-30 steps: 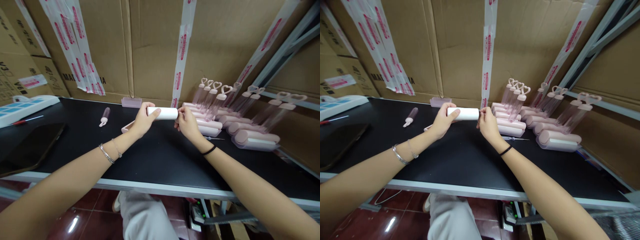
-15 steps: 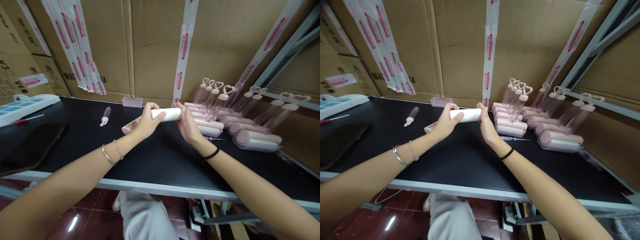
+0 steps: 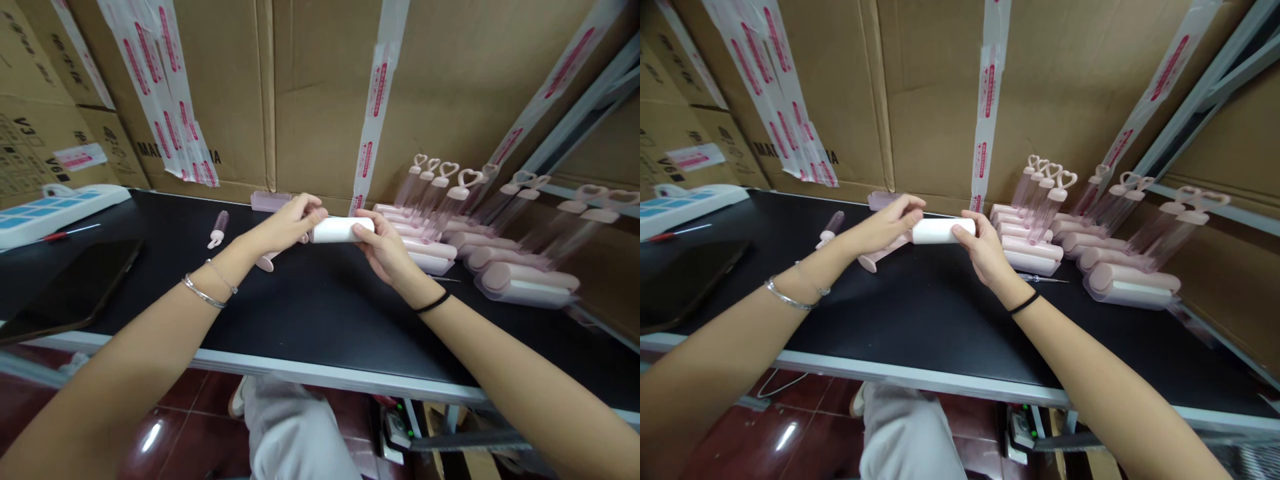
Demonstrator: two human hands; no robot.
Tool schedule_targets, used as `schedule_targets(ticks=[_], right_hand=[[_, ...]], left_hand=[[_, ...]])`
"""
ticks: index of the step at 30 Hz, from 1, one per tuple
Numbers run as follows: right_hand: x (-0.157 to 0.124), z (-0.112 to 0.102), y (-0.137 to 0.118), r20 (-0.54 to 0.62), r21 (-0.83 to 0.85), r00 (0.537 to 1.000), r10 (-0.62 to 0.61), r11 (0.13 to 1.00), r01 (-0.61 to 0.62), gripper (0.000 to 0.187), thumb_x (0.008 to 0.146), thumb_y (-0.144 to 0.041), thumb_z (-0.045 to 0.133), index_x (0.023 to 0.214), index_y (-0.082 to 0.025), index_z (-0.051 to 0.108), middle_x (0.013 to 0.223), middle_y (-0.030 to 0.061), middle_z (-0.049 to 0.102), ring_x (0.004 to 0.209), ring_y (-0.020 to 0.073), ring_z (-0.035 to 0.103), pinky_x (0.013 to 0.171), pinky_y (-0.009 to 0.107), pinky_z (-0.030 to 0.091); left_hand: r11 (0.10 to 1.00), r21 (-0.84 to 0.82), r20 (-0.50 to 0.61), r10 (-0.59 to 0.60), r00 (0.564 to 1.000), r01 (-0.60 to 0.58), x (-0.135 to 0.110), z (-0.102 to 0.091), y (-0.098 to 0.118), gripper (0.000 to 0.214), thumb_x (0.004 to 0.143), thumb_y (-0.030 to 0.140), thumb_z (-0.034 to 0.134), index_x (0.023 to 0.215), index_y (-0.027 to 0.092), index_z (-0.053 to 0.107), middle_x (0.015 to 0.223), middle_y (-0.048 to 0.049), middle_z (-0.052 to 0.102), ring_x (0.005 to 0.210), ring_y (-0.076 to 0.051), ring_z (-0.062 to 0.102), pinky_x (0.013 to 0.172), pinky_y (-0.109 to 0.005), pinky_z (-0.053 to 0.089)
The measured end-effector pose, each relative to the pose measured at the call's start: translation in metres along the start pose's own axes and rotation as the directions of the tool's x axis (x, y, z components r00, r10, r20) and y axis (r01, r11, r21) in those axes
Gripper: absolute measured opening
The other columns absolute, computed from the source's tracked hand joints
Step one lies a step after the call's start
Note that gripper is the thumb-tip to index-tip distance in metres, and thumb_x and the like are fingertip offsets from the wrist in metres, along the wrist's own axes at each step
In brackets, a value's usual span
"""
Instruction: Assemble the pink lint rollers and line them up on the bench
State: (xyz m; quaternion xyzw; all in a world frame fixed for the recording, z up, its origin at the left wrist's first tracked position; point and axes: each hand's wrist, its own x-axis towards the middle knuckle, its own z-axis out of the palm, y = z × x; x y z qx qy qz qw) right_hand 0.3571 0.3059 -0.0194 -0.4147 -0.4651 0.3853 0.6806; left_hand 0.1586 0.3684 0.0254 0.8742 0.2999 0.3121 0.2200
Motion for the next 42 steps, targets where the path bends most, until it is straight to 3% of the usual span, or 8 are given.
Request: schedule_targets(ticks=[3,7,9,12,17,25,32,42], right_hand=[[0.003,-0.001,-0.001,-0.090,0.032,0.995,-0.039,0.999,0.042,0.058,0.046,-0.032,0.082,0.095,-0.026,0.052,0.087,-0.0025,0.057,0.085,0.0149,0.056,0.083,0.032,0.047],[0.007,-0.003,0.001,-0.134,0.039,0.990,-0.051,0.998,0.057,0.054,0.047,-0.033,0.082,0.088,-0.026,0.048,0.081,-0.0036,0.057,0.076,0.0133,0.054,0.075,0.031,0.046],[0.007,-0.004,0.002,-0.113,0.017,0.990,-0.087,0.996,0.089,0.049,0.050,-0.035,0.081,0.084,-0.025,0.047,0.080,-0.0039,0.056,0.074,0.0124,0.053,0.072,0.029,0.045],[0.004,-0.003,0.000,-0.079,0.000,0.984,-0.159,0.987,0.159,0.047,0.053,-0.036,0.081,0.084,-0.025,0.048,0.081,-0.0042,0.055,0.076,0.0116,0.053,0.071,0.027,0.044],[-0.001,0.002,-0.008,-0.063,-0.006,0.964,-0.257,0.966,0.257,0.047,0.058,-0.043,0.079,0.088,-0.026,0.047,0.087,-0.0035,0.056,0.081,0.0122,0.054,0.074,0.027,0.045],[-0.012,0.010,-0.012,0.053,-0.162,0.974,-0.219,0.961,0.225,0.050,0.061,-0.051,0.076,0.093,-0.029,0.046,0.094,-0.0004,0.059,0.095,0.0181,0.058,0.084,0.033,0.047],[-0.013,0.008,-0.012,0.168,-0.204,0.967,-0.190,0.953,0.222,0.051,0.059,-0.051,0.079,0.093,-0.028,0.048,0.106,0.0022,0.064,0.099,0.0192,0.060,0.091,0.036,0.047],[-0.008,0.000,-0.010,0.254,-0.148,0.945,-0.208,0.957,0.250,0.045,0.065,-0.044,0.078,0.096,-0.028,0.050,0.118,0.0029,0.062,0.111,0.0193,0.057,0.097,0.036,0.045]], left_hand=[[0.939,0.249,0.029,-0.251,0.968,0.236,0.002,-0.016,-0.015,0.050,0.084,0.057,0.043,0.109,0.016,0.055,0.111,-0.0129,0.063,0.102,-0.026,0.060,0.086,-0.036,0.045],[0.757,0.536,0.151,-0.522,0.840,0.374,0.002,-0.015,-0.037,0.046,0.067,0.049,0.065,0.100,0.017,0.062,0.098,-0.0148,0.068,0.090,-0.031,0.065,0.077,-0.037,0.046],[0.811,0.458,0.175,-0.485,0.857,0.365,0.002,-0.006,-0.041,0.037,0.068,0.044,0.065,0.095,0.018,0.063,0.093,-0.0120,0.068,0.083,-0.028,0.066,0.071,-0.033,0.047],[0.902,0.079,0.085,-0.429,0.899,0.423,0.004,0.010,-0.037,0.028,0.078,0.041,0.057,0.096,0.020,0.059,0.090,-0.0082,0.066,0.070,-0.019,0.064,0.060,-0.027,0.047],[0.811,-0.489,-0.095,-0.415,0.905,0.320,0.005,0.034,-0.006,0.024,0.087,0.014,0.041,0.109,0.021,0.046,0.097,-0.0049,0.061,0.065,-0.010,0.059,0.060,-0.024,0.047],[0.734,-0.649,-0.133,-0.370,0.919,0.202,-0.001,0.053,0.022,0.026,0.084,0.012,0.046,0.109,0.020,0.045,0.097,-0.0043,0.057,0.089,-0.015,0.056,0.082,-0.032,0.047],[0.708,-0.703,-0.130,-0.215,0.968,0.063,-0.005,0.058,0.023,0.028,0.084,0.024,0.052,0.107,0.022,0.036,0.113,-0.0054,0.053,0.107,-0.019,0.055,0.090,-0.036,0.047],[0.730,-0.680,-0.184,-0.253,0.950,0.063,-0.002,0.062,0.014,0.026,0.090,0.027,0.046,0.111,0.024,0.031,0.122,-0.0077,0.047,0.120,-0.019,0.047,0.101,-0.039,0.041]])
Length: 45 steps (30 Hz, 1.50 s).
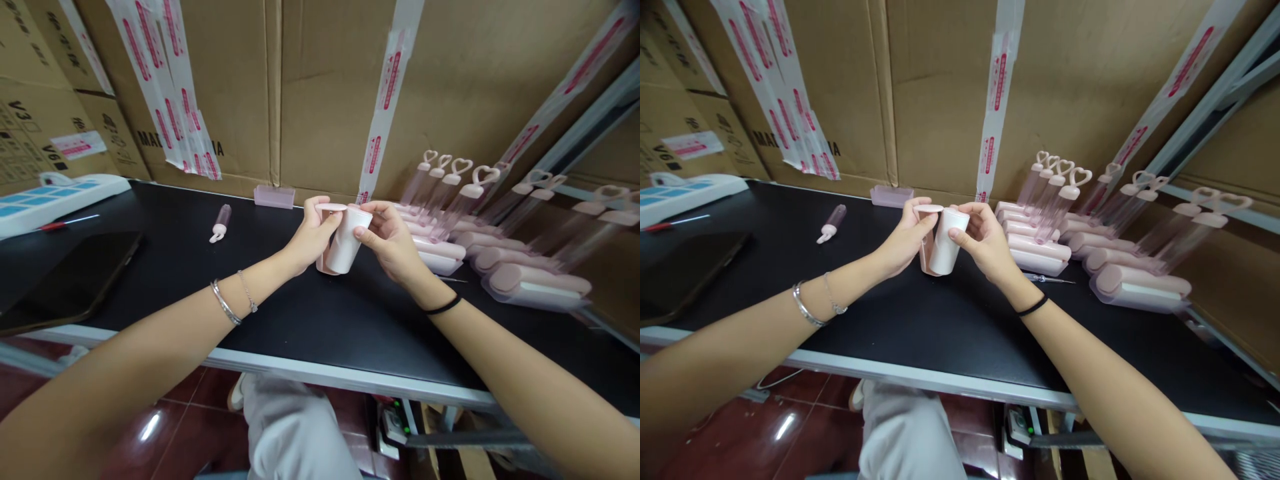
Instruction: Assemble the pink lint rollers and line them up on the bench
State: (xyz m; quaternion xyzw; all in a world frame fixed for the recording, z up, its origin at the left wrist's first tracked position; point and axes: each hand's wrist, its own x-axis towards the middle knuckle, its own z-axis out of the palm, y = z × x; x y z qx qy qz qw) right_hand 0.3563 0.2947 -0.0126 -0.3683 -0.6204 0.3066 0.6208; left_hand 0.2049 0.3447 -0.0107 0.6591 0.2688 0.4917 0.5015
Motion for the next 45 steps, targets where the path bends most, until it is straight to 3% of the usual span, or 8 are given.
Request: schedule_targets(ticks=[8,11,17,21,30,35,40,45], right_hand=[[-0.009,0.008,-0.003,0.076,-0.254,0.995,-0.066,0.964,0.083,0.061,0.069,-0.045,0.073,0.117,-0.028,0.039,0.123,0.0059,0.050,0.110,0.0217,0.053,0.095,0.037,0.044],[-0.009,0.006,-0.001,0.048,-0.413,0.988,-0.145,0.898,0.152,0.066,0.070,-0.039,0.071,0.122,-0.026,0.033,0.124,0.0080,0.045,0.113,0.0229,0.050,0.099,0.038,0.040],[-0.005,-0.004,-0.012,0.242,-0.610,0.957,-0.159,0.742,0.277,0.056,0.069,-0.022,0.062,0.120,-0.023,0.040,0.116,0.0067,0.054,0.104,0.0225,0.055,0.091,0.034,0.042],[-0.005,-0.001,-0.019,0.347,-0.696,0.936,-0.059,0.652,0.299,0.048,0.065,-0.015,0.055,0.112,-0.022,0.046,0.103,0.0036,0.062,0.087,0.0204,0.060,0.077,0.030,0.044],[-0.001,-0.003,-0.019,0.283,-0.866,0.955,0.088,0.452,0.215,0.028,0.060,-0.015,0.052,0.087,-0.022,0.052,0.079,0.0022,0.066,0.069,0.0208,0.060,0.061,0.027,0.037],[0.002,-0.004,-0.012,0.322,-0.905,0.944,0.075,0.318,0.283,0.019,0.066,-0.013,0.049,0.082,-0.022,0.054,0.075,0.0023,0.066,0.066,0.0197,0.058,0.059,0.028,0.033],[0.000,-0.011,0.000,0.412,-0.900,0.903,0.120,0.208,0.382,0.016,0.071,-0.018,0.050,0.086,-0.021,0.056,0.083,0.0065,0.064,0.079,0.0241,0.056,0.075,0.037,0.037],[-0.005,-0.012,0.003,0.466,-0.880,0.859,0.210,0.215,0.424,0.036,0.071,-0.020,0.054,0.107,-0.020,0.055,0.102,0.0116,0.060,0.100,0.0310,0.050,0.092,0.058,0.030]], left_hand=[[0.996,-0.039,0.037,0.087,0.996,-0.085,-0.003,0.004,-0.008,0.031,0.092,0.028,0.042,0.118,0.026,0.025,0.120,-0.0072,0.049,0.117,-0.016,0.051,0.100,-0.037,0.042],[0.978,0.091,0.094,0.178,0.979,-0.187,-0.004,-0.001,-0.005,0.028,0.092,0.028,0.042,0.117,0.025,0.031,0.119,-0.0066,0.050,0.111,-0.016,0.054,0.097,-0.035,0.043],[0.743,0.461,0.336,0.360,0.870,-0.485,0.002,-0.019,0.004,0.028,0.083,0.012,0.041,0.109,0.019,0.048,0.114,-0.0080,0.057,0.109,-0.019,0.052,0.098,-0.037,0.040],[0.756,0.483,0.363,0.286,0.887,-0.442,0.003,-0.019,-0.003,0.028,0.080,0.010,0.039,0.105,0.017,0.046,0.108,-0.0091,0.058,0.103,-0.019,0.054,0.090,-0.036,0.044],[0.773,0.533,0.359,0.161,0.919,-0.343,0.000,-0.009,-0.012,0.022,0.076,0.014,0.044,0.098,0.019,0.040,0.090,-0.0059,0.056,0.080,-0.018,0.054,0.078,-0.036,0.044],[0.804,0.525,0.316,0.119,0.941,-0.278,0.001,-0.009,-0.022,0.023,0.069,0.015,0.054,0.088,0.020,0.042,0.081,-0.0009,0.053,0.074,-0.016,0.051,0.072,-0.034,0.042],[0.910,0.351,0.410,0.062,0.910,-0.220,0.006,-0.015,-0.032,0.027,0.069,0.032,0.066,0.086,0.019,0.050,0.086,-0.0007,0.055,0.081,-0.016,0.054,0.078,-0.035,0.044],[0.894,0.385,0.421,0.052,0.905,-0.230,0.011,-0.021,-0.030,0.032,0.064,0.038,0.074,0.080,0.019,0.054,0.093,-0.0021,0.055,0.081,-0.015,0.053,0.079,-0.035,0.045]])
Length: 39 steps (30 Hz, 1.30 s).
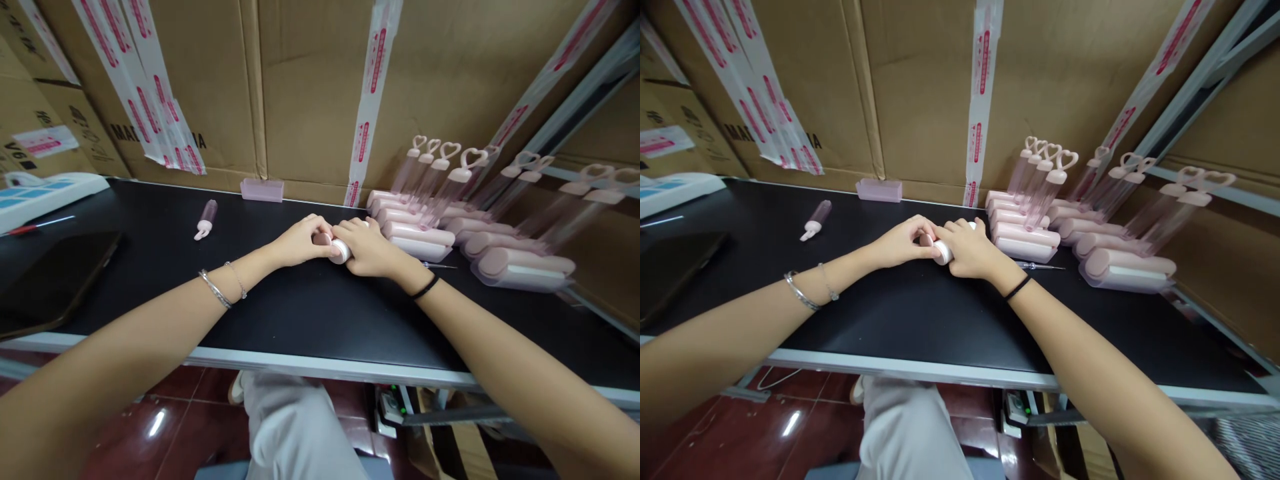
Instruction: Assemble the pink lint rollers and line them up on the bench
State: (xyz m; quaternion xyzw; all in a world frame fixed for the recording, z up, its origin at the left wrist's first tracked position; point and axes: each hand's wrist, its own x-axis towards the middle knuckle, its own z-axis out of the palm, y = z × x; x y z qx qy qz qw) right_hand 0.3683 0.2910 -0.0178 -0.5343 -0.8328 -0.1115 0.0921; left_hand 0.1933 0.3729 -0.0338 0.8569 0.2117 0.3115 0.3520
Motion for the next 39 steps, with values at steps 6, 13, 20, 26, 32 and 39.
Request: schedule_targets(ticks=[6,13,20,26,32,39], right_hand=[[-0.001,0.001,-0.003,-0.003,0.106,1.000,0.019,0.994,-0.019,0.047,0.082,-0.053,0.050,0.117,-0.021,0.053,0.115,0.0138,0.051,0.104,0.0316,0.048,0.089,0.061,0.033],[0.003,0.012,0.002,-0.236,0.025,0.969,0.078,0.997,-0.075,0.058,0.067,-0.046,0.063,0.116,-0.017,0.056,0.135,0.0185,0.042,0.124,0.0387,0.032,0.092,0.054,0.035],[0.003,0.005,0.008,-0.114,0.009,0.993,0.034,0.999,-0.033,0.060,0.070,-0.047,0.059,0.122,-0.017,0.057,0.129,0.0152,0.053,0.123,0.0414,0.032,0.089,0.054,0.040],[0.004,0.000,0.005,-0.118,0.018,0.993,0.033,0.999,-0.031,0.050,0.072,-0.044,0.057,0.113,-0.017,0.061,0.117,0.0131,0.060,0.121,0.0414,0.033,0.086,0.050,0.039],[0.003,-0.005,0.001,-0.124,0.009,0.991,0.059,0.998,-0.058,0.041,0.073,-0.042,0.055,0.104,-0.017,0.063,0.110,0.0121,0.061,0.119,0.0373,0.037,0.078,0.042,0.040],[0.004,-0.009,0.000,-0.120,0.026,0.993,0.002,1.000,0.001,0.033,0.074,-0.039,0.052,0.096,-0.017,0.063,0.102,0.0107,0.063,0.109,0.0298,0.045,0.073,0.037,0.034]], left_hand=[[0.998,0.057,-0.012,-0.022,1.000,0.022,-0.001,-0.004,0.005,0.032,0.059,0.036,0.078,0.071,0.018,0.054,0.098,-0.0030,0.055,0.081,-0.015,0.053,0.080,-0.037,0.047],[0.998,0.062,-0.041,0.026,0.999,-0.024,-0.001,-0.003,0.008,0.031,0.058,0.034,0.079,0.064,0.017,0.053,0.098,-0.0038,0.054,0.094,-0.019,0.056,0.086,-0.040,0.048],[0.997,0.031,-0.074,0.067,0.995,-0.065,-0.002,0.001,0.009,0.031,0.059,0.032,0.077,0.060,0.017,0.050,0.094,-0.0035,0.055,0.090,-0.018,0.057,0.083,-0.038,0.049],[0.997,-0.012,-0.109,0.077,0.991,-0.079,-0.001,0.004,0.008,0.034,0.060,0.036,0.077,0.059,0.017,0.049,0.089,-0.0019,0.055,0.083,-0.015,0.056,0.078,-0.035,0.048],[0.994,-0.059,-0.126,0.089,0.988,-0.097,0.000,0.006,0.008,0.034,0.060,0.035,0.077,0.058,0.017,0.048,0.083,-0.0006,0.055,0.078,-0.013,0.055,0.076,-0.033,0.046],[0.987,-0.136,-0.092,0.078,0.993,-0.090,-0.001,0.006,0.007,0.033,0.062,0.033,0.075,0.059,0.017,0.047,0.080,0.0002,0.055,0.078,-0.013,0.055,0.076,-0.032,0.045]])
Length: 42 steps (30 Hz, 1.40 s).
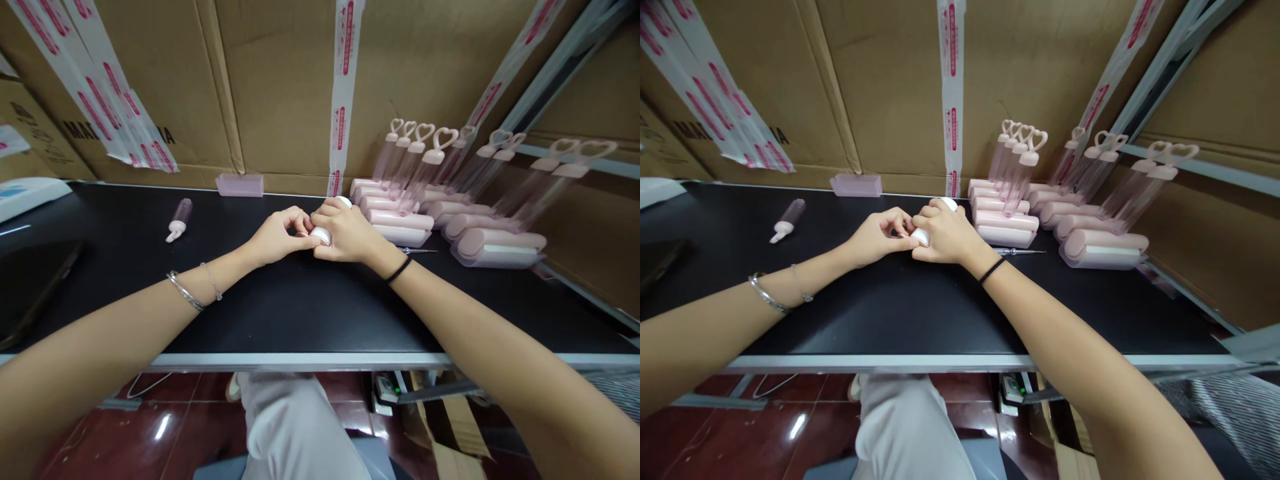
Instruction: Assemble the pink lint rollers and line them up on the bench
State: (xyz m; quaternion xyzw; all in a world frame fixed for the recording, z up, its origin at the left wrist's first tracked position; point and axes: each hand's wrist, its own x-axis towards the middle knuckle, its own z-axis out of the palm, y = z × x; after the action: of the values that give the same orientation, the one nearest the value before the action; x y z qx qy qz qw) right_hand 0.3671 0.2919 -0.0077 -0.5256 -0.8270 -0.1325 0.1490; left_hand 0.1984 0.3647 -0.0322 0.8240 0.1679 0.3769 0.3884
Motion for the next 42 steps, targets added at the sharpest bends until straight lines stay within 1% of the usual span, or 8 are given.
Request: schedule_targets(ticks=[5,15,23,29,33,36,39,42], right_hand=[[0.001,0.000,0.000,-0.024,-0.009,0.999,-0.021,1.000,0.020,0.032,0.074,-0.038,0.050,0.096,-0.017,0.062,0.102,0.0105,0.063,0.112,0.0308,0.042,0.074,0.037,0.031],[0.003,0.007,-0.005,-0.087,-0.032,0.993,0.082,0.996,-0.085,0.032,0.075,-0.040,0.048,0.095,-0.018,0.061,0.098,0.0112,0.062,0.108,0.0301,0.044,0.070,0.036,0.033],[0.008,0.005,-0.007,-0.022,0.027,0.989,0.148,0.989,-0.148,0.031,0.078,-0.042,0.047,0.098,-0.019,0.056,0.102,0.0119,0.061,0.107,0.0310,0.046,0.069,0.038,0.041],[0.002,0.011,0.006,0.024,0.166,0.991,0.135,0.976,-0.137,0.044,0.085,-0.050,0.047,0.112,-0.016,0.047,0.119,0.0143,0.055,0.110,0.0298,0.044,0.080,0.043,0.045],[0.000,0.022,0.018,0.028,0.143,0.997,0.065,0.987,-0.069,0.063,0.085,-0.066,0.041,0.120,-0.014,0.046,0.123,0.0159,0.052,0.113,0.0319,0.042,0.087,0.047,0.043],[-0.001,0.026,0.019,0.004,0.113,0.998,0.060,0.992,-0.061,0.067,0.085,-0.068,0.038,0.124,-0.014,0.047,0.123,0.0162,0.052,0.113,0.0322,0.042,0.087,0.047,0.044],[0.001,0.025,0.013,-0.004,0.101,0.997,0.079,0.992,-0.078,0.061,0.086,-0.065,0.040,0.122,-0.016,0.049,0.122,0.0150,0.052,0.112,0.0313,0.042,0.086,0.046,0.044],[0.003,0.021,0.008,-0.020,0.127,0.988,0.151,0.981,-0.148,0.053,0.089,-0.059,0.041,0.119,-0.017,0.050,0.120,0.0134,0.054,0.112,0.0307,0.042,0.087,0.045,0.043]], left_hand=[[1.000,-0.004,-0.030,0.002,1.000,-0.003,0.000,0.002,0.001,0.028,0.062,0.025,0.072,0.059,0.017,0.046,0.076,0.0007,0.055,0.076,-0.013,0.056,0.074,-0.031,0.045],[0.998,-0.044,-0.117,-0.039,0.992,0.034,0.000,0.006,0.002,0.023,0.060,0.021,0.068,0.060,0.018,0.045,0.078,0.0001,0.061,0.078,-0.014,0.059,0.078,-0.031,0.047],[0.992,-0.087,-0.185,-0.106,0.977,0.091,0.001,0.008,-0.001,0.027,0.061,0.026,0.071,0.064,0.017,0.046,0.082,-0.0006,0.062,0.075,-0.012,0.059,0.077,-0.032,0.049],[0.980,-0.138,-0.163,-0.165,0.973,0.143,0.003,0.005,-0.002,0.028,0.064,0.032,0.073,0.078,0.016,0.055,0.084,-0.0019,0.064,0.075,-0.013,0.061,0.081,-0.036,0.050],[0.986,-0.101,-0.124,-0.146,0.981,0.134,0.003,-0.001,-0.002,0.032,0.068,0.036,0.072,0.088,0.015,0.058,0.099,-0.0067,0.067,0.092,-0.016,0.062,0.094,-0.041,0.046],[0.992,-0.014,-0.054,-0.128,0.990,0.127,0.002,-0.004,-0.003,0.042,0.064,0.035,0.076,0.097,0.016,0.057,0.112,-0.0092,0.064,0.105,-0.020,0.059,0.098,-0.043,0.044],[0.993,0.015,-0.071,-0.120,0.990,0.121,0.001,-0.004,-0.006,0.046,0.057,0.032,0.081,0.091,0.017,0.055,0.127,-0.0126,0.056,0.112,-0.024,0.057,0.095,-0.044,0.047],[0.993,0.037,-0.164,-0.103,0.981,0.110,0.001,-0.004,-0.009,0.041,0.059,0.034,0.079,0.074,0.017,0.045,0.116,-0.0127,0.062,0.103,-0.023,0.061,0.092,-0.046,0.047]])
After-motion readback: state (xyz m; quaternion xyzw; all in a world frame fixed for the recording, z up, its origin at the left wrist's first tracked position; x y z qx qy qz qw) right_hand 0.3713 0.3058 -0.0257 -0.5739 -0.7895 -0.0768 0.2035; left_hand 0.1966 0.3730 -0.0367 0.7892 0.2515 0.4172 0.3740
